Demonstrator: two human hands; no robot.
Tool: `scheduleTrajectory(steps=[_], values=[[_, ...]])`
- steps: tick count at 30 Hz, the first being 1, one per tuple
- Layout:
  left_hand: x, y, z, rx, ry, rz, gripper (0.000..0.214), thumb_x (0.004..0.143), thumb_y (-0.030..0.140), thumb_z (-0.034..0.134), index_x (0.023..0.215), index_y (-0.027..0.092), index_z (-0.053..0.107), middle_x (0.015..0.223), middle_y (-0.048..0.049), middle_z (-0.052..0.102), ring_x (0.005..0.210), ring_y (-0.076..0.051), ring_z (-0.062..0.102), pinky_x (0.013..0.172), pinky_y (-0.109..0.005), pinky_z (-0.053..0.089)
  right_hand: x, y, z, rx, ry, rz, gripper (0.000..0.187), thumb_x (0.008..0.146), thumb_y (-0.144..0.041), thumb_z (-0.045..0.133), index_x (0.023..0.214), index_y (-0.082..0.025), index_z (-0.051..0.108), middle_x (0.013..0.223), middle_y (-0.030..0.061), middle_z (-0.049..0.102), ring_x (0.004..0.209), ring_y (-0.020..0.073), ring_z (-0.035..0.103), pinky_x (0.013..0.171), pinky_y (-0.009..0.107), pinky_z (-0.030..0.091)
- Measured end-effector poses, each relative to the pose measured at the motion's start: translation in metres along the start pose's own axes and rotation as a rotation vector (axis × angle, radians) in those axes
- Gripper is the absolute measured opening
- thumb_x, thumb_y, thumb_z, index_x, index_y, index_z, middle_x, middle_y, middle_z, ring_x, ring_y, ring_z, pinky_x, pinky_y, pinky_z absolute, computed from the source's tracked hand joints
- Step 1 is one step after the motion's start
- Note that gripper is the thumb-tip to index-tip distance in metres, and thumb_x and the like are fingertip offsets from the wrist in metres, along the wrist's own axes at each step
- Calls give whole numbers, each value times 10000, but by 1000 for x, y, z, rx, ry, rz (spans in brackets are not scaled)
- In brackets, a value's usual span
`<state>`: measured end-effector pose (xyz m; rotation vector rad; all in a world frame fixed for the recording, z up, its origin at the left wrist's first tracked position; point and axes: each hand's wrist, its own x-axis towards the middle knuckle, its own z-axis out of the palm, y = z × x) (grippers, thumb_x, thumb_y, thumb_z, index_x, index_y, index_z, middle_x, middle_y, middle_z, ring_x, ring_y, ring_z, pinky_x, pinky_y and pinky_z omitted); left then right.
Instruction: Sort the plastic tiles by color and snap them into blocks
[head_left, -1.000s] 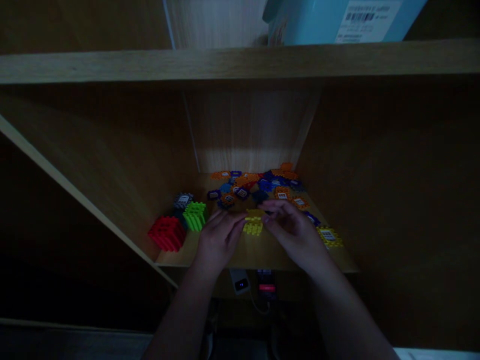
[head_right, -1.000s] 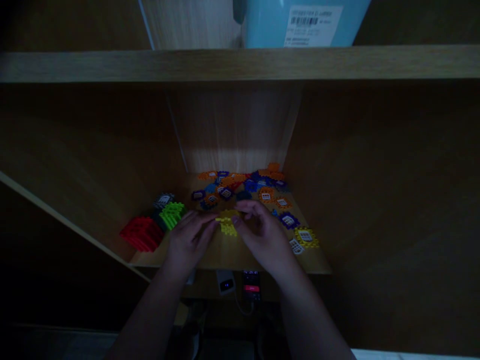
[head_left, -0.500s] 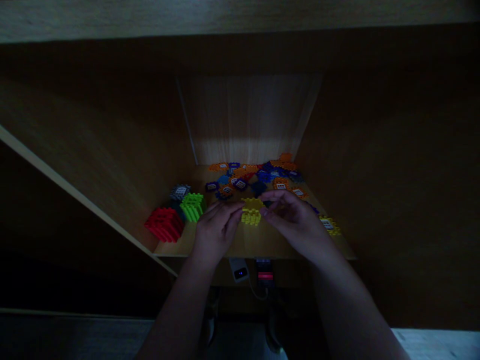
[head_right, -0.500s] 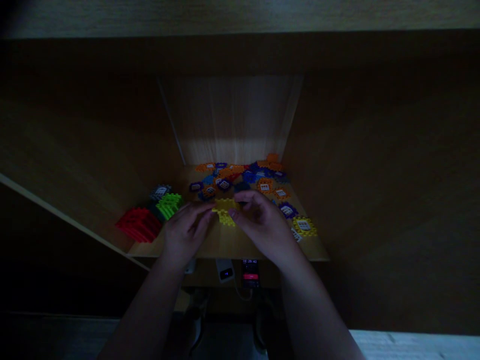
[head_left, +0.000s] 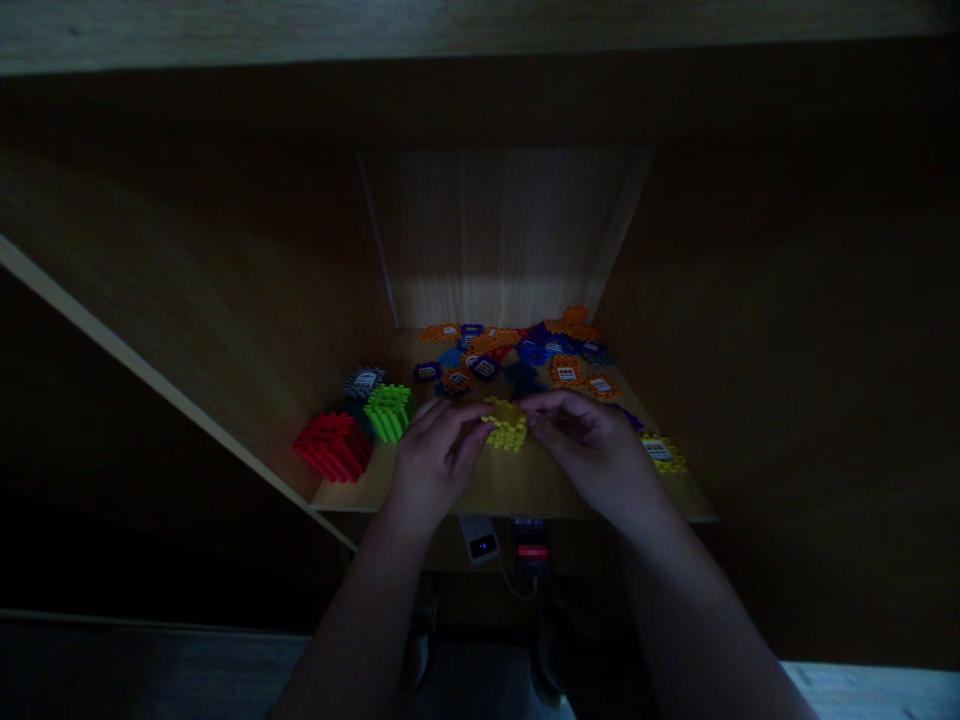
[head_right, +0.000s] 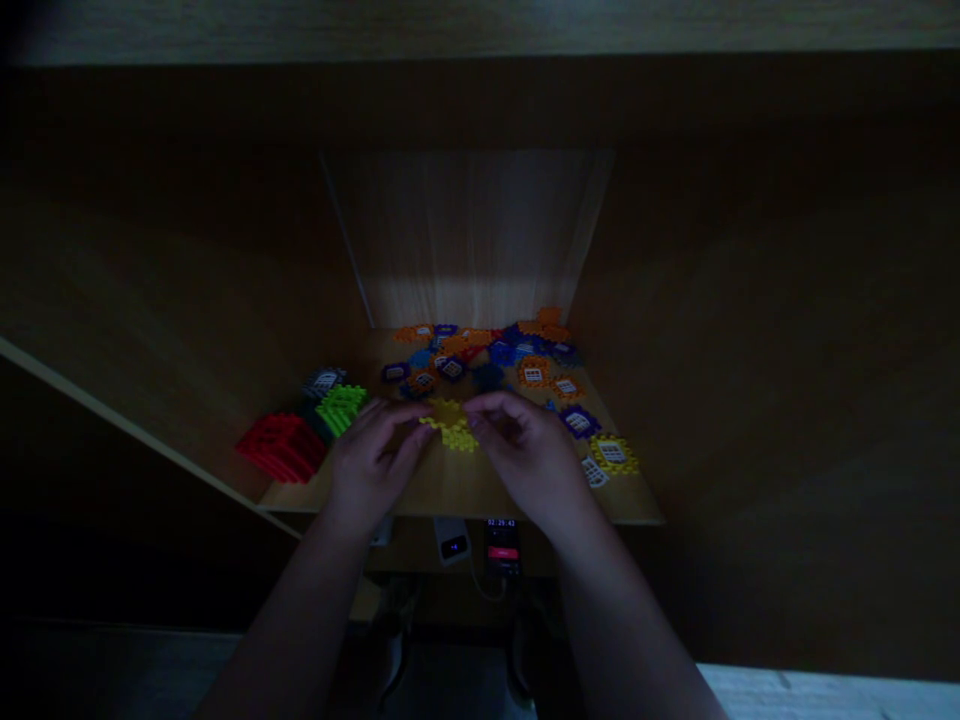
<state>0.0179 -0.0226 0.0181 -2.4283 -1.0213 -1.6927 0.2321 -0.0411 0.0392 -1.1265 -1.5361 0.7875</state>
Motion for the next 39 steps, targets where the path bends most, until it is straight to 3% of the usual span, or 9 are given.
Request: scheduleTrajectory(steps=[5,8,12,18,22,27,39], values=[[0,0,2,35,-11,29,116,1038,177,729,1146,217,721,982,-33,809,892,-187,735,825,-338,597,0,-4,-1,-61,31,9,248,992,-490,704,1041,-272,811,986,38,825,875,230,745,788,370,583],[0,-1,2,52,1,53,117,1033,161,734,1139,209,718,971,-28,807,873,-179,730,818,-330,594,-1,-7,-2,-84,-14,-4,285,1017,-519,671,1091,-278,805,1028,36,817,941,237,748,835,380,583],[0,-1,3,51,10,67,103,1036,171,732,1130,211,715,965,-27,805,858,-177,728,800,-327,593,-3,-4,-2,-134,-61,-11,342,962,-536,765,1198,-291,791,1016,38,794,927,240,722,832,383,569],[-2,-2,5,10,13,-106,279,1034,152,677,1304,220,655,1050,-43,779,962,-194,748,893,-346,615,1,8,-3,-205,40,-32,326,951,-512,783,1211,-316,788,1124,44,796,1013,261,724,894,411,563],[-2,-6,8,-14,-41,-202,340,994,88,617,1306,224,620,1119,-60,765,1059,-226,743,950,-390,620,5,17,-4,-291,30,-98,286,952,-463,794,1205,-331,776,1208,39,807,1107,284,726,986,459,556],[0,-9,9,-29,-88,-226,349,958,44,618,1254,229,636,1124,-58,760,1072,-236,739,973,-407,610,8,25,-4,-286,-9,-166,246,969,-421,791,1200,-340,768,1260,18,811,1194,273,734,1092,474,540],[1,-10,11,-40,-140,-213,322,966,45,631,1229,229,646,1105,-59,760,1070,-248,735,975,-426,594,9,33,-11,-225,-10,-161,244,960,-435,795,1178,-329,768,1272,26,803,1206,275,728,1103,488,541]])
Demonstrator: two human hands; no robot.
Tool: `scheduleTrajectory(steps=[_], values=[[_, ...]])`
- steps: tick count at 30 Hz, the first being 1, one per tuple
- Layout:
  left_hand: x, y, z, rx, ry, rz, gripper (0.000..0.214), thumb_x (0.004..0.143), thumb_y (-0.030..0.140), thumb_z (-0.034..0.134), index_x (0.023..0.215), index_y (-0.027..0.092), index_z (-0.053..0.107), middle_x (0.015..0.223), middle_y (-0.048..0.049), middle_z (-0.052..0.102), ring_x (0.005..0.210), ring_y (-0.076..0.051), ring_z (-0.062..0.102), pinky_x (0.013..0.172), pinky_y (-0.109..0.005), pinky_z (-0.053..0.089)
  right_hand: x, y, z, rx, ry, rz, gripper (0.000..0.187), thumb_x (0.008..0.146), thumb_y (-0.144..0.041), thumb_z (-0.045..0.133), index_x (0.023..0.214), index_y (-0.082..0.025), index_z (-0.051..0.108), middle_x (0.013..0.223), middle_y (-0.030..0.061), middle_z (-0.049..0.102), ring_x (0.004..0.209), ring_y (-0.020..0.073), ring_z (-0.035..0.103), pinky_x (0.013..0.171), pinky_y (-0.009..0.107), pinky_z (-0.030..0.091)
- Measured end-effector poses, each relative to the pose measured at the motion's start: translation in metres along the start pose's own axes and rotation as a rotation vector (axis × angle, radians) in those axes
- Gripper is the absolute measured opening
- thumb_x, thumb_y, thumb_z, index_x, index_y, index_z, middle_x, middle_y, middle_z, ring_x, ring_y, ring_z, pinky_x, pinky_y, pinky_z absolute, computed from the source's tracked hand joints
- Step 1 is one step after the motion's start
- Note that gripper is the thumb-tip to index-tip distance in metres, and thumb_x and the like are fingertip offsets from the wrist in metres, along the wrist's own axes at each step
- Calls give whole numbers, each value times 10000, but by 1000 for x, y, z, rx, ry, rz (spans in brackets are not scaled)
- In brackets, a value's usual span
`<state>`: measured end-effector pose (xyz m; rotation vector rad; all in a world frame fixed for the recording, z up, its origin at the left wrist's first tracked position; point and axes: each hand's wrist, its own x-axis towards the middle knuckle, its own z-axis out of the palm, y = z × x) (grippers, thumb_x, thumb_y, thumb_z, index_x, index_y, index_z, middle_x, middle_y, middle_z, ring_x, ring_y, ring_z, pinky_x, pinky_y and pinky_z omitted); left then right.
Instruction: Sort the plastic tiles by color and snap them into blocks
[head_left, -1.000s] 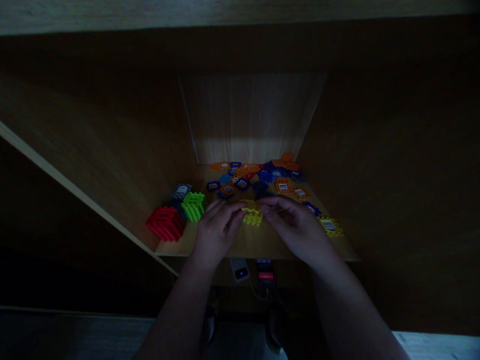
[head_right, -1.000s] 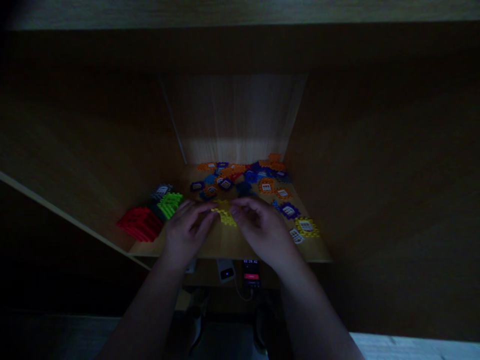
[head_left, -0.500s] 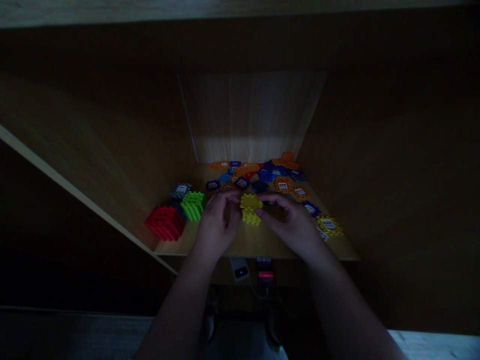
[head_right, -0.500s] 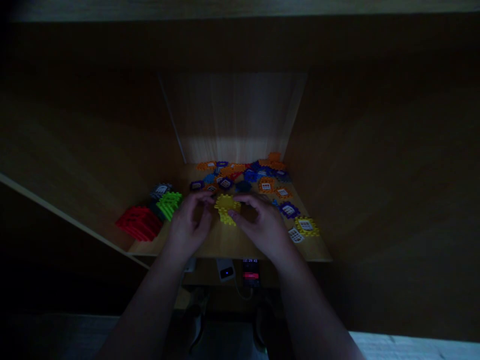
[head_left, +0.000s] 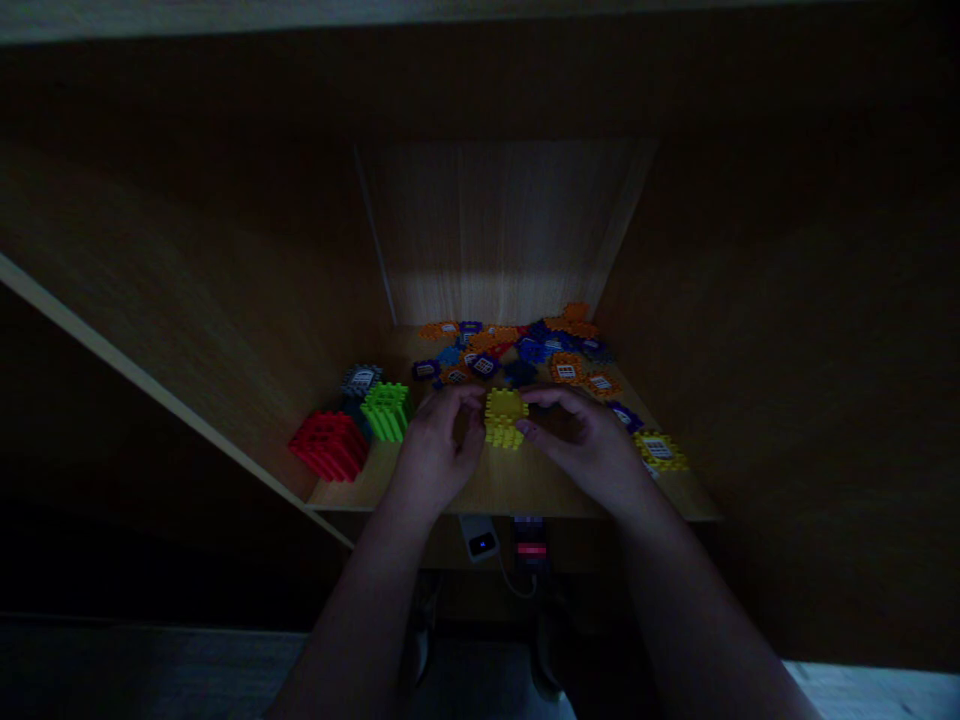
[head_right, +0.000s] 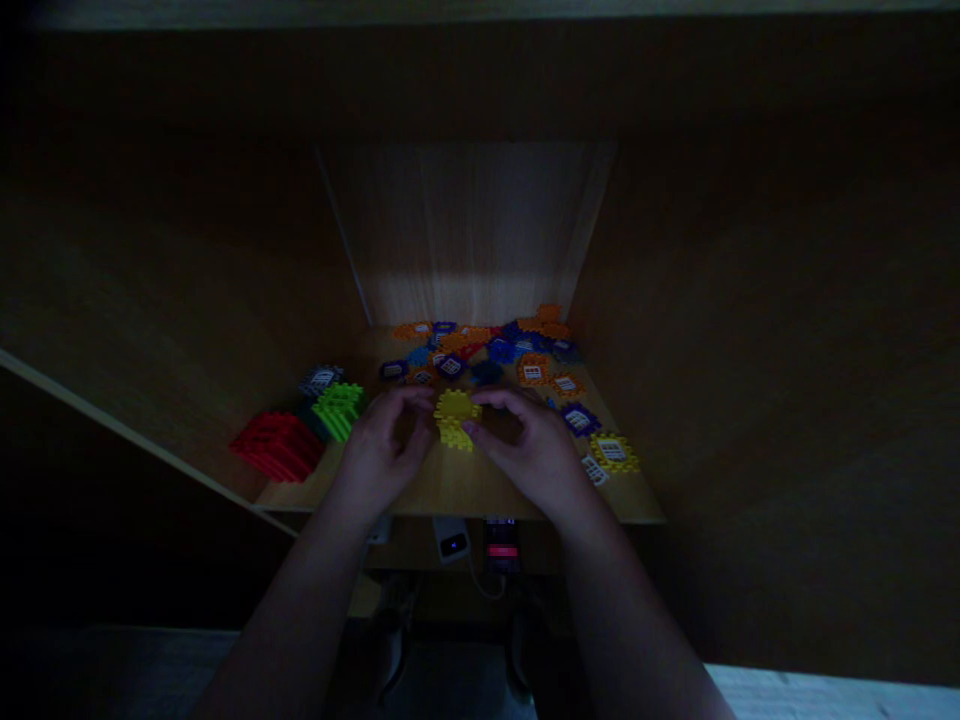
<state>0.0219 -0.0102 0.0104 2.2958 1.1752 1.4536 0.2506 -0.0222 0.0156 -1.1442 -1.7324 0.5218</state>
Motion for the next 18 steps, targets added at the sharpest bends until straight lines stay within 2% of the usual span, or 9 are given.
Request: scheduleTrajectory(steps=[4,7,12,15,18], values=[[1,1,-4,12,-42,77,292,985,79,666,1229,239,682,1162,-72,728,1117,-259,703,979,-430,591,-3,-5,2,150,-50,41,238,979,-443,779,1187,-330,759,1284,17,798,1240,262,721,1131,472,538],[0,3,-6,1,4,108,236,1010,103,677,1196,242,720,1189,-78,676,1130,-242,686,971,-403,591,-4,-6,4,208,-89,59,201,1015,-435,731,1180,-324,760,1237,14,806,1184,245,741,1074,434,566],[-2,5,-5,-18,44,159,176,1014,126,715,1133,248,760,1143,-59,654,1078,-213,678,926,-353,590,-2,-10,6,122,-13,29,149,1050,-407,671,1079,-301,771,1147,25,816,1113,243,749,1015,417,567],[-2,5,-4,-35,26,163,181,1009,110,719,1120,245,765,1085,-47,669,1020,-204,681,886,-341,586,-2,-15,5,87,-25,36,186,1069,-431,636,1111,-303,764,1150,26,813,1110,247,748,1010,423,563],[-2,3,-4,-58,6,169,219,1006,80,709,1129,249,772,1060,-40,665,1004,-197,677,860,-329,576,-3,-17,5,18,-26,27,210,1038,-475,690,1145,-307,756,1177,34,805,1136,268,734,1030,446,548]])
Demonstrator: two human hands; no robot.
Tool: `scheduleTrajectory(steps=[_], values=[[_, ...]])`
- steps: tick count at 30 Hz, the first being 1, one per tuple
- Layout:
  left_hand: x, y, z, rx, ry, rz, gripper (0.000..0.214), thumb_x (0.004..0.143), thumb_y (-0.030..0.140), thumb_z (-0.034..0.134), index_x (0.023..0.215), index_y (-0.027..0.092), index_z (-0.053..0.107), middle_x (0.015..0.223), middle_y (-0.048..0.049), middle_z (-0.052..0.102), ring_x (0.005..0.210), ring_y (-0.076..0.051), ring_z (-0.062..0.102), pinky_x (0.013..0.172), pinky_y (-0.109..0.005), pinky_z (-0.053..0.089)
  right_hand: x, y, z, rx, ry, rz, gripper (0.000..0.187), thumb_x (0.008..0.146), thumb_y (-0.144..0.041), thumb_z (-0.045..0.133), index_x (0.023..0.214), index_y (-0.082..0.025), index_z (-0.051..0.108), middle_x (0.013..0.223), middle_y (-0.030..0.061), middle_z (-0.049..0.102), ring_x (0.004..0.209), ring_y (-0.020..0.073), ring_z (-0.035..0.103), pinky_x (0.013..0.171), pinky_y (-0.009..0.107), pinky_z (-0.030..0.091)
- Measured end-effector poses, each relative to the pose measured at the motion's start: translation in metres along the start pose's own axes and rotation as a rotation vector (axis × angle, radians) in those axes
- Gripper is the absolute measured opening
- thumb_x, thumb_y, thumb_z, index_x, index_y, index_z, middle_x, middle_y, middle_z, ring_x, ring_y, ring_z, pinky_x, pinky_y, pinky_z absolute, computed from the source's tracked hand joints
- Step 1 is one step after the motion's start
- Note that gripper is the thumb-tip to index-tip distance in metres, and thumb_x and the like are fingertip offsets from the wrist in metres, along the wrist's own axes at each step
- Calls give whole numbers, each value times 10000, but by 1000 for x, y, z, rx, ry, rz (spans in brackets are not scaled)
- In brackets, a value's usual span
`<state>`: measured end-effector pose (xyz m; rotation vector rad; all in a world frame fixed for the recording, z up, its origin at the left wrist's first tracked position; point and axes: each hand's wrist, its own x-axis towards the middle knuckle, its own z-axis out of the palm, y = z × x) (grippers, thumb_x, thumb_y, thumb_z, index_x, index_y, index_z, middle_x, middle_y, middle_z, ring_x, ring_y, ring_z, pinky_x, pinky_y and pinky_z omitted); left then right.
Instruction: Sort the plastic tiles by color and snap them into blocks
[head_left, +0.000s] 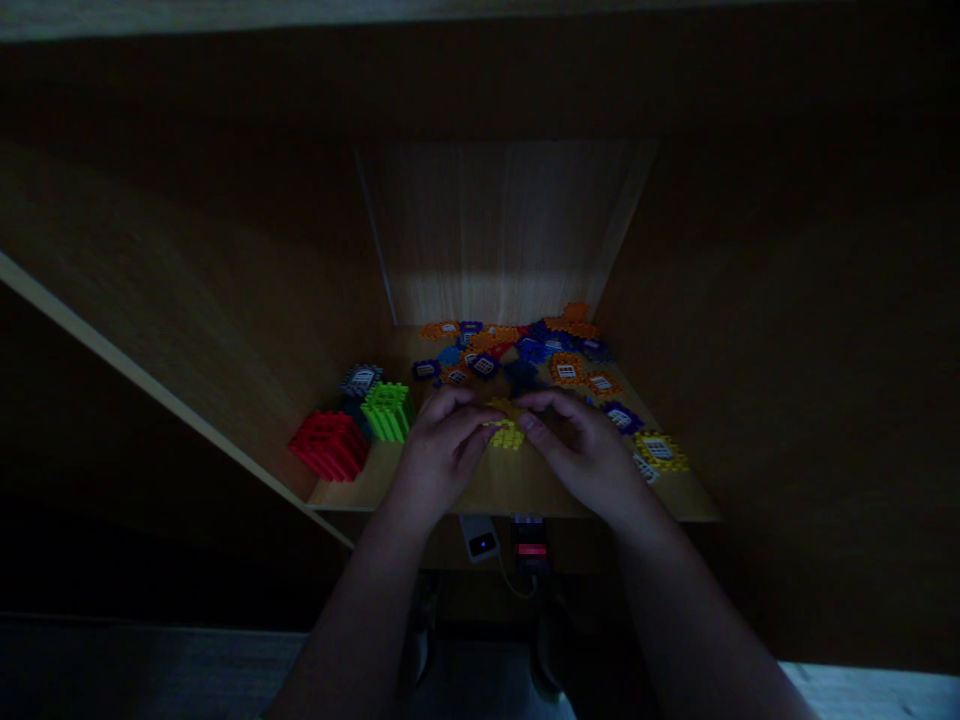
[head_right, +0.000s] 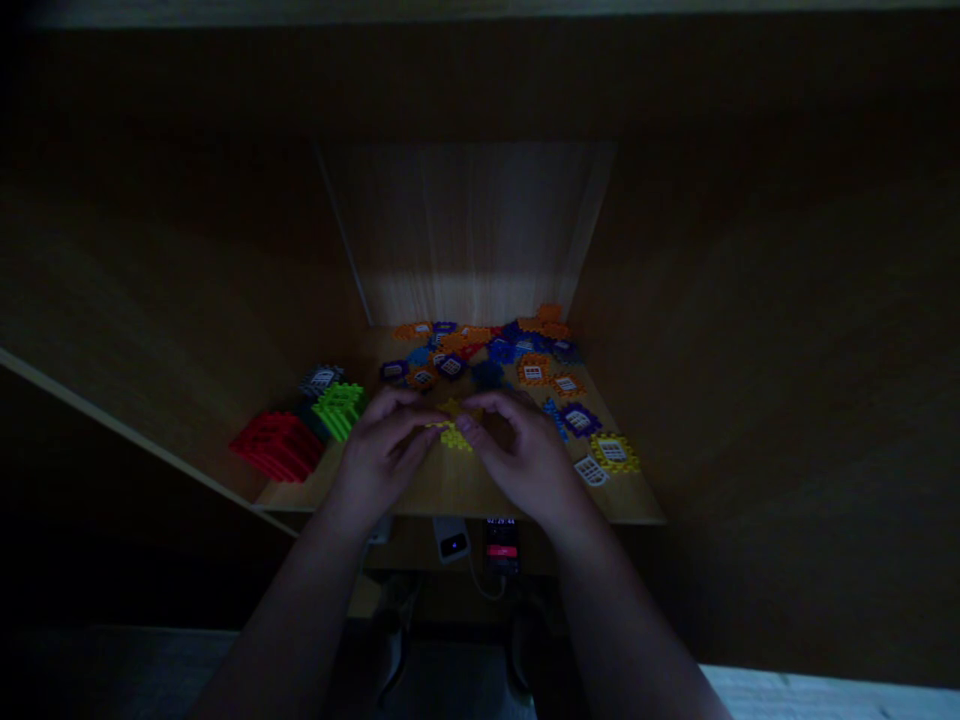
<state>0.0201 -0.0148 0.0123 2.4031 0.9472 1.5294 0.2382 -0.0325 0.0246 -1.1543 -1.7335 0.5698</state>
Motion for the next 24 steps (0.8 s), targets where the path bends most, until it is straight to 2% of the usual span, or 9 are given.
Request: scheduleTrajectory(steps=[5,8,11,15,19,24], values=[[-1,-2,1,10,16,29,234,998,67,715,1131,251,771,1072,-40,649,1013,-196,673,858,-333,578,0,2,1,-32,-2,-32,231,990,-485,763,1140,-310,753,1169,31,802,1132,270,730,1023,447,552],[0,0,0,23,19,12,237,995,113,744,1180,261,746,1135,-49,665,1077,-215,681,922,-373,595,1,5,-2,-32,7,-46,237,979,-479,779,1149,-316,757,1179,25,809,1133,270,739,1031,452,555],[3,5,-2,-4,-5,-53,340,1000,167,744,1315,271,670,1280,-79,676,1229,-254,669,1053,-447,584,2,10,-7,-55,42,-49,237,972,-462,788,1161,-322,765,1208,27,812,1154,280,742,1047,469,554],[3,2,-1,-39,-82,-130,512,984,183,732,1454,278,554,1476,-104,637,1417,-284,598,1219,-517,498,4,18,-10,-96,44,-62,230,968,-436,793,1172,-331,780,1217,23,821,1162,288,754,1070,489,552],[-1,-8,3,-77,-178,-251,666,951,236,782,1540,263,472,1561,-125,617,1471,-313,589,1250,-536,483,5,21,-9,-107,31,-74,233,970,-426,793,1184,-337,777,1235,17,823,1169,282,757,1073,487,561],[-4,-15,5,-136,-229,-322,648,968,248,762,1547,252,471,1592,-128,610,1498,-312,580,1275,-540,464,4,23,-9,-143,15,-61,229,961,-432,801,1163,-331,762,1232,27,819,1175,290,750,1063,490,565]])
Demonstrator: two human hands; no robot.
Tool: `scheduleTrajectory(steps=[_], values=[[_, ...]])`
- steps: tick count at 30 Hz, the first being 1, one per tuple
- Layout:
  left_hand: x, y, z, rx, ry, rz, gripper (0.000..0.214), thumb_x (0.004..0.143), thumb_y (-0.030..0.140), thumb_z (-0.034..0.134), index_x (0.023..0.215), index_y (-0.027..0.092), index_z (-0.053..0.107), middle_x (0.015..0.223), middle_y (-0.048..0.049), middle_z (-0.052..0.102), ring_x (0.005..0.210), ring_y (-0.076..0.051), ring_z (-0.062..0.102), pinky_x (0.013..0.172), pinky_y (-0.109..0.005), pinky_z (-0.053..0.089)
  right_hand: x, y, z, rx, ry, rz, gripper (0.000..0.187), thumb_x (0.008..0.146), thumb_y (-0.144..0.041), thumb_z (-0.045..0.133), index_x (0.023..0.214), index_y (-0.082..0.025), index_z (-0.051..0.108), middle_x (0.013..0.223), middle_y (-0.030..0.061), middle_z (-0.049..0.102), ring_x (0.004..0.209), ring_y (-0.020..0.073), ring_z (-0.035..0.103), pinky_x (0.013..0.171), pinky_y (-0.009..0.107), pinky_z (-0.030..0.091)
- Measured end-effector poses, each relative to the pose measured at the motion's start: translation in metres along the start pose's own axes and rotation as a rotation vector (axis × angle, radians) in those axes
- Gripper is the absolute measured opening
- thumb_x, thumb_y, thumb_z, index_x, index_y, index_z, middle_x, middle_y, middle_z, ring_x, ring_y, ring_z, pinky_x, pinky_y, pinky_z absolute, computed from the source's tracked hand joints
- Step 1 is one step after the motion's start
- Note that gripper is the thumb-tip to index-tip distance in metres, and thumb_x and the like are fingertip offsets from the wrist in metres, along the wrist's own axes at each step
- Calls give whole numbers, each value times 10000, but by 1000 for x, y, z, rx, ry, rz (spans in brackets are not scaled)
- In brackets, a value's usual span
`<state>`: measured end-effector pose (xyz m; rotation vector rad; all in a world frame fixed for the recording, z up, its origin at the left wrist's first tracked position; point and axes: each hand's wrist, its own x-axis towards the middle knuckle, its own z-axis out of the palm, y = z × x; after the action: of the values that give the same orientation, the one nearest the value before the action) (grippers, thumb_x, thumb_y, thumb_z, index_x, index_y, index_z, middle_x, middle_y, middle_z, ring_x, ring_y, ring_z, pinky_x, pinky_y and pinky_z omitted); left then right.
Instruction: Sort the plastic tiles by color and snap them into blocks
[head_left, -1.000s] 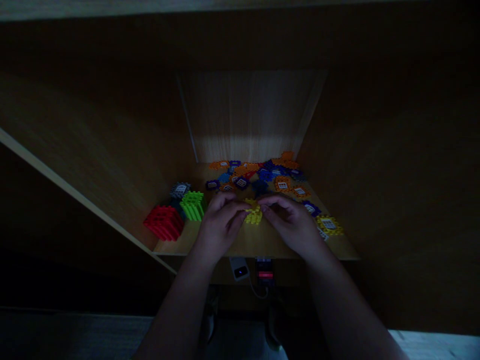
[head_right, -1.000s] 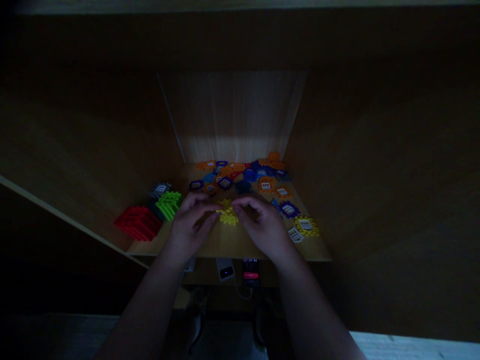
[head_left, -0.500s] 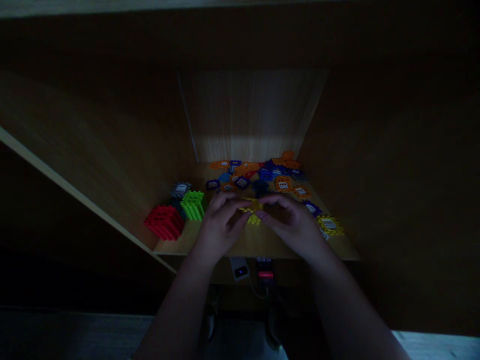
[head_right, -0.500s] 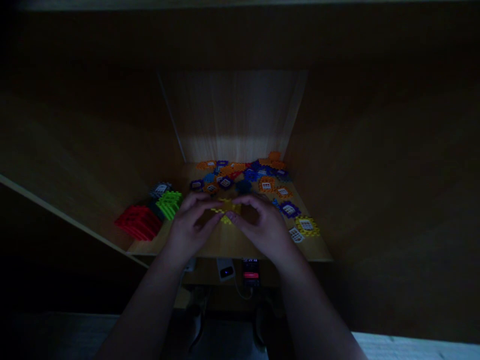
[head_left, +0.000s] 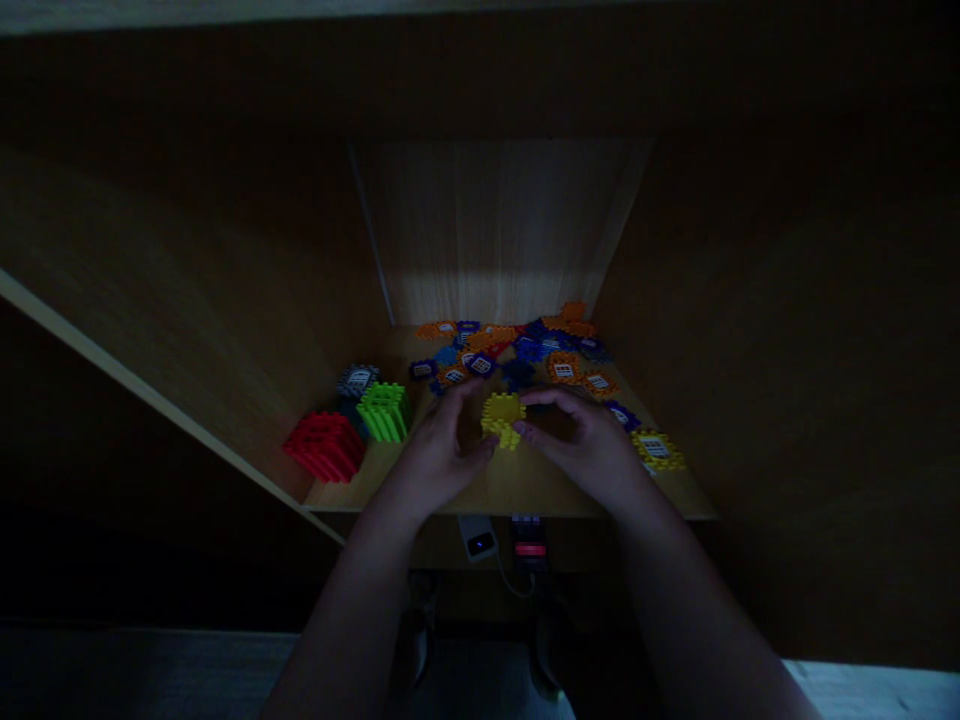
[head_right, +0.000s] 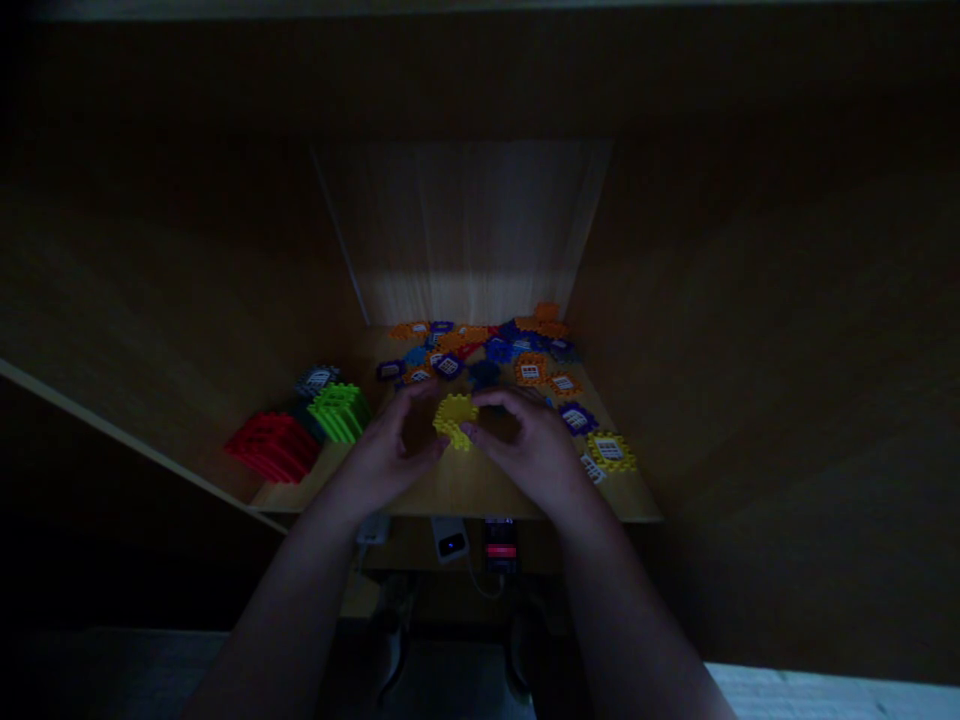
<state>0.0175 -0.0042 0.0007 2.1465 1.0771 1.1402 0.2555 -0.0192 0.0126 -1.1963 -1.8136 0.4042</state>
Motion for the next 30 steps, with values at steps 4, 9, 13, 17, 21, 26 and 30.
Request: scheduleTrajectory(steps=[4,9,13,17,21,26,30], values=[[0,-1,0,-17,-12,16,630,979,229,751,1543,250,472,1584,-132,615,1488,-300,586,1281,-545,451,0,2,0,-10,-23,8,229,958,-448,797,1144,-325,744,1230,31,808,1176,290,741,1045,478,568],[0,-5,1,-21,4,19,604,981,213,745,1528,257,492,1551,-123,634,1458,-289,609,1258,-531,474,1,3,1,5,-45,-9,235,961,-419,794,1163,-322,724,1235,33,794,1178,285,734,1058,482,560],[1,-5,2,-30,17,28,599,974,207,751,1518,266,507,1526,-118,648,1437,-291,623,1241,-527,492,1,1,1,20,-51,-14,223,961,-408,787,1157,-326,717,1228,38,791,1176,289,733,1051,488,566],[1,-1,1,-27,13,20,587,978,210,745,1513,264,510,1499,-119,664,1410,-292,643,1222,-520,510,1,1,1,42,-65,-22,220,964,-390,785,1162,-327,713,1232,35,785,1183,285,732,1056,485,562],[1,1,0,-28,12,16,586,978,212,743,1510,262,504,1476,-113,677,1392,-287,656,1210,-506,520,2,2,2,51,-65,-28,219,961,-386,785,1158,-327,708,1226,35,783,1180,284,731,1059,486,561],[1,1,1,-22,9,11,559,984,239,746,1491,258,513,1467,-114,678,1391,-291,649,1219,-508,504,1,1,0,36,-62,-29,221,971,-409,780,1159,-317,709,1231,37,775,1188,280,718,1060,470,546],[-1,4,0,19,53,37,636,978,292,767,1534,257,460,1508,-129,630,1430,-306,606,1241,-523,479,-1,0,-4,3,-9,-27,184,1042,-448,682,1156,-307,717,1227,46,771,1191,273,710,1047,447,541]])
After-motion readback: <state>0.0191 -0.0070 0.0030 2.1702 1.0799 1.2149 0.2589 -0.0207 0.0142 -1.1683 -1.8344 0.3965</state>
